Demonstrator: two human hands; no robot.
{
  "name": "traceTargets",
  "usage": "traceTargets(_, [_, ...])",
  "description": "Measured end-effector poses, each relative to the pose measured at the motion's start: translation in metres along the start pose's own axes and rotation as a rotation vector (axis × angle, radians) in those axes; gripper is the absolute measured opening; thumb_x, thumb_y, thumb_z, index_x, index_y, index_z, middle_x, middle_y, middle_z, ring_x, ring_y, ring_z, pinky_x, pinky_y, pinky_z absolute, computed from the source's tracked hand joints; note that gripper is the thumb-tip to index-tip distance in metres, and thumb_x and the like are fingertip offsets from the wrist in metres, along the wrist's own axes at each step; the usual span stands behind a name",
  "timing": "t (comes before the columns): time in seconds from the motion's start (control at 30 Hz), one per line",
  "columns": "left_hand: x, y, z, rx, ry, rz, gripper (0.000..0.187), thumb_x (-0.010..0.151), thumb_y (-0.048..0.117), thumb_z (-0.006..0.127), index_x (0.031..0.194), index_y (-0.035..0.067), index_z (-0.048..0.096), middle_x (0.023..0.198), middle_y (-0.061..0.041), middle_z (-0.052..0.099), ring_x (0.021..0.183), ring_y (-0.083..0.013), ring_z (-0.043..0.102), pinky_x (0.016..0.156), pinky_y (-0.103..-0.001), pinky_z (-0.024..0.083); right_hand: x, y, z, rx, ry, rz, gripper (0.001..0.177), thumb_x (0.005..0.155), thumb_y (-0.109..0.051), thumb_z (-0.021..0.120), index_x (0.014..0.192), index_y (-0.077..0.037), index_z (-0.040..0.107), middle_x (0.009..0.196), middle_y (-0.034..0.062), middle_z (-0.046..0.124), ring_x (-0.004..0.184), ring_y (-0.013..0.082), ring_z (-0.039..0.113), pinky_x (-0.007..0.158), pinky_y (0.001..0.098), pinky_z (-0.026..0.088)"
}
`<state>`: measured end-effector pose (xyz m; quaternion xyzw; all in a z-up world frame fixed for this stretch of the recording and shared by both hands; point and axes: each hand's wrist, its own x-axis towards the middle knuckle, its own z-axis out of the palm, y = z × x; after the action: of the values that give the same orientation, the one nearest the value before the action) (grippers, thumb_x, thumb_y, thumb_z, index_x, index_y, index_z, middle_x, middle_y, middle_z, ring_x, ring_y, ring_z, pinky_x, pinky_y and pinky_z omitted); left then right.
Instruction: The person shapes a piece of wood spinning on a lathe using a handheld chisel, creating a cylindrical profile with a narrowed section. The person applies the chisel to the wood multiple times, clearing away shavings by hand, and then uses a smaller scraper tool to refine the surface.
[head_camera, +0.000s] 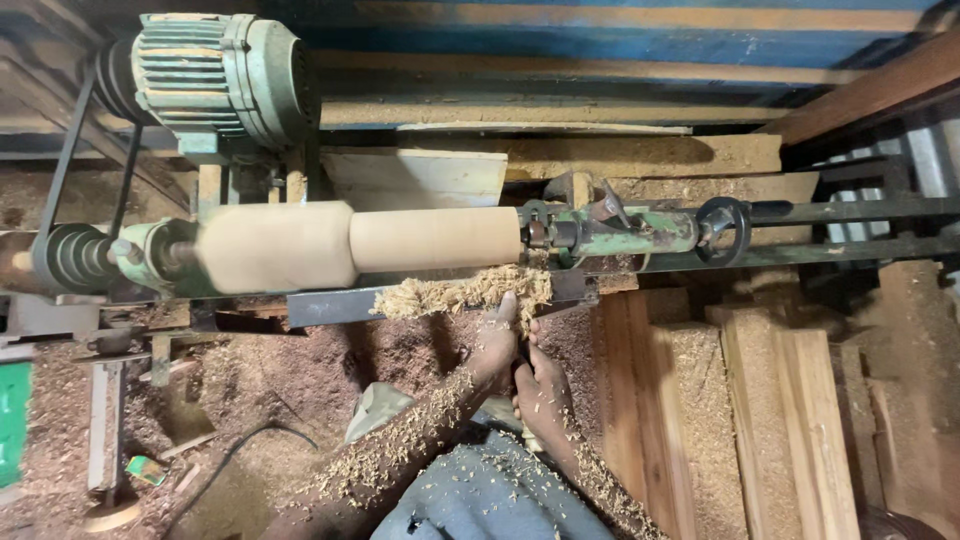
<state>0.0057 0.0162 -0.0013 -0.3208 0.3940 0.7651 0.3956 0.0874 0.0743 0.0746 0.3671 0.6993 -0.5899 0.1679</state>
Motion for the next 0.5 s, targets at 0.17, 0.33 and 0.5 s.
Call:
traceTargets(0.17, [0.006,-0.001,-0.012,0.111,-0.017,0.068,0.049,0.109,0.047,0.041,0.094,0.004,0.056,0.071,-0.004,0.061,0.057,-0.0150,0.053,0.052,-0.031,0.047,-0.002,-0.002,0.007,0.031,-0.009,-0.010,0.033,0.101,-0.014,0.049,0.130,-0.011,0.065,0.065,0.0016,0.055,0.044,0.0099,0.050,0.038,0.0276,0.044])
traceTargets(0.33, [0.000,0.005,-0.014,0.111,0.028,0.048,0.044,0.108,0.045,0.041,0.094,0.006,0.056,0.073,-0.004,0.060,0.058,-0.0153,0.052,0.051,-0.032,0.046,-0.004,-0.004,0.012,0.048,-0.030,-0.038,0.032,0.102,-0.016,0.048,0.127,-0.011,0.066,0.064,0.0014,0.055,0.044,0.0094,0.050,0.039,0.0274,0.044])
traceTargets(0.5, [-0.005,0.010,-0.015,0.116,0.044,0.060,0.040,0.107,0.045,0.041,0.099,0.008,0.054,0.076,-0.004,0.062,0.060,-0.0146,0.054,0.052,-0.032,0.047,-0.006,-0.005,0.016,0.008,-0.020,-0.032,0.030,0.101,-0.017,0.049,0.123,-0.009,0.068,0.063,0.0023,0.054,0.043,0.0102,0.051,0.038,0.0284,0.044])
